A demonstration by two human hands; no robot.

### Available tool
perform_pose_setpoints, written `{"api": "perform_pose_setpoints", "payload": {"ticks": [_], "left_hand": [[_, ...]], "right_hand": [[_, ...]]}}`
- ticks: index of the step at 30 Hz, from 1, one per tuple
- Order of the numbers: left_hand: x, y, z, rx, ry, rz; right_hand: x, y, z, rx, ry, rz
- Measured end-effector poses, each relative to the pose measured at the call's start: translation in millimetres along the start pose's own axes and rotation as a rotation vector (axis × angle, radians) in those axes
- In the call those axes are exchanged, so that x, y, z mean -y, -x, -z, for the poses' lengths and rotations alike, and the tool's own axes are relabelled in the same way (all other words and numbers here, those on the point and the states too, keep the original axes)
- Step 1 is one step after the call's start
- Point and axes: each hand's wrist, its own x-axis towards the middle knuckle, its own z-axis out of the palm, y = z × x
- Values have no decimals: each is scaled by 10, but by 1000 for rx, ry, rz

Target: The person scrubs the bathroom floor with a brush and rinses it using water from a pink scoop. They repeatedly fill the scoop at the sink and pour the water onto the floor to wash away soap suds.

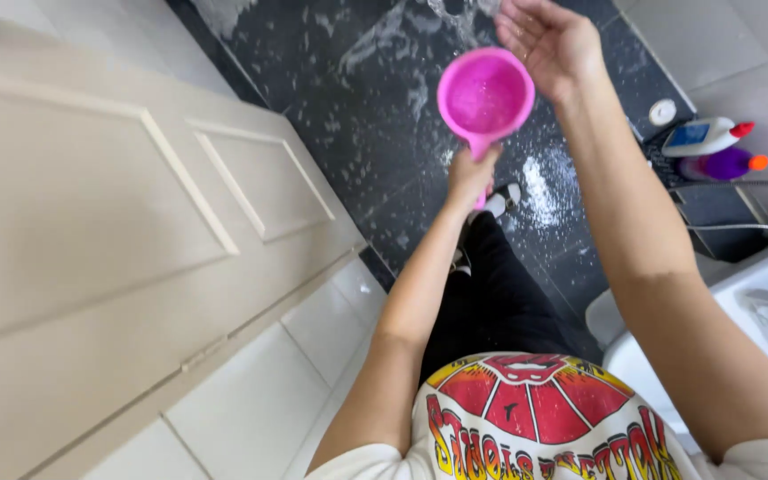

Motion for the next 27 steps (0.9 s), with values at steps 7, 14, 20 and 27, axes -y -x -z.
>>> {"api": "perform_pose_setpoints", "payload": {"ticks": [7,14,20,27], "left_hand": [[105,632,179,-129,-148,-68],[867,1066,-103,-284,-482,-361],[1062,1414,-143,-299,57,56],[1122,1600,-89,-561,245,51]], "right_hand": [[-733,434,220,-294,78,-395],[-1697,89,1369,-577,122,-551],[-1712,183,554,-75,-100,-767],[-1516,554,-569,227,330,-649]]}}
